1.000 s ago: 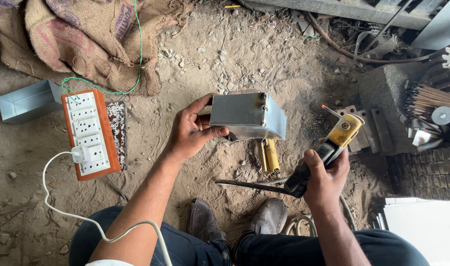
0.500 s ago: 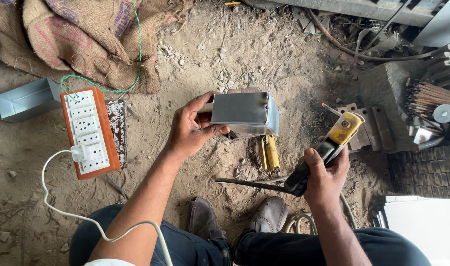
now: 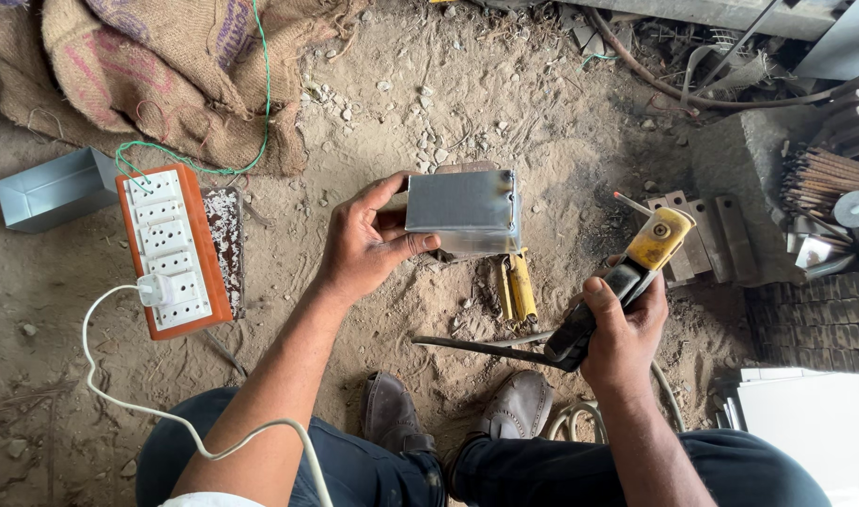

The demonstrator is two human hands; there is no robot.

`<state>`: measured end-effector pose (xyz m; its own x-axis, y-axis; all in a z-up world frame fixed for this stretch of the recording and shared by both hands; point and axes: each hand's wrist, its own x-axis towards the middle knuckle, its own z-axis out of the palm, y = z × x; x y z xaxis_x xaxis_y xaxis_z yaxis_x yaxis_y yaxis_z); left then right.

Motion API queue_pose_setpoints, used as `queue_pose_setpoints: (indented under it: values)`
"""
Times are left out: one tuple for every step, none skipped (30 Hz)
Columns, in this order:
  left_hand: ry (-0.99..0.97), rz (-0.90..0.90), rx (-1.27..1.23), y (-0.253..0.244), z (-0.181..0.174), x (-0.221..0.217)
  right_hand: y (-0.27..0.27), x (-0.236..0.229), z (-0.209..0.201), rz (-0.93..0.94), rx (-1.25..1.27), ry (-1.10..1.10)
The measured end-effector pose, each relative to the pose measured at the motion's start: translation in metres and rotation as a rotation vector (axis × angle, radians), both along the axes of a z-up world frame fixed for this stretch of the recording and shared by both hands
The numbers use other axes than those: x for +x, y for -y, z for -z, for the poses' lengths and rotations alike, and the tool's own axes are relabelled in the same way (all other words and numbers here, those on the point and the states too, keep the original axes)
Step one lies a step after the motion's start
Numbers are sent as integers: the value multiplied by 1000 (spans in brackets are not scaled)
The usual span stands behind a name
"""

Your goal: The person sits on the ground and uses a handheld welding tool to join the edges of a small metal box. They reposition the box several times to weld different seams, producing bright sparks and smoke.

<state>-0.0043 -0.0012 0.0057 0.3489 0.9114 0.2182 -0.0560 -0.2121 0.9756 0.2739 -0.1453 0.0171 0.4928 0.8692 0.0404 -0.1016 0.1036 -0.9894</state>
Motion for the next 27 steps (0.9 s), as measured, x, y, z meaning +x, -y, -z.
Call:
queue_pose_setpoints:
  values:
    - [-6,-4,13,0,-1,0,0,0,0,-1,1,3]
    - [-11,-6,25,0,-1,0,0,0,-1,-2,1,5]
    - [-15,-9,20,0,-2,0,0,-1,-1,-3,1,8]
    - [-20,-12,16,0,-2,0,0,-1,-2,-3,3,1]
    - [-24,-15,11,0,-2,-1,0,-1,-2,-3,4,-6]
    - [-23,-13,19,0,-2,-1,0,-2,-2,-3,5,-12]
    - [-21,-12,26,0,-3,-1,0,-2,-2,0,0,-13]
    - [-19,-11,33,0,-3,-1,0,-2,-2,2,-6,-14]
    - [-26,-15,43,0,-3,-1,0,-2,-2,5,-12,-15]
    - [-34,-19,54,1,-3,-1,0,-2,-2,9,-12,-8]
    - [-42,-23,64,1,-4,-1,0,-1,-1,14,-13,-2]
    - [-43,-21,61,1,-4,-1,0,-1,-1,19,-15,4]
    - [-43,-20,58,2,-5,-1,0,-1,-2,17,-11,8]
    - [-44,-19,55,2,-5,-1,0,-1,-2,15,-7,12]
    - [-42,-19,55,2,-6,-1,0,-1,-2,12,-3,16]
    - [-41,-19,55,2,-7,-1,-1,-1,-2,15,-5,12]
    - [-39,-19,55,2,-7,-1,-1,-1,-2,18,-6,9]
    - [-38,-20,56,3,-8,-1,-1,-2,-2,21,-8,6]
    - [-37,-20,58,3,-8,-1,-1,-2,-3,20,-10,3]
    - [-36,-20,59,3,-9,-1,-1,-2,-3,18,-13,0]
    - [-37,-21,64,4,-9,-1,-1,-2,-3,16,-16,-3]
    - [-38,-22,69,4,-9,-1,-1,-2,-3,15,-15,-4]
    - [-39,-23,74,4,-9,-1,-1,-2,-3,13,-14,-6]
    - [-43,-25,87,4,-9,-1,-1,-3,-3,12,-13,-8]
    - [-46,-28,101,4,-9,-1,-1,-2,-2,14,-15,0]
    - [-49,-31,114,4,-8,-2,-1,-2,-2,17,-16,8]
    - [-68,-37,123,3,-7,-2,-1,-2,-1,20,-17,16]
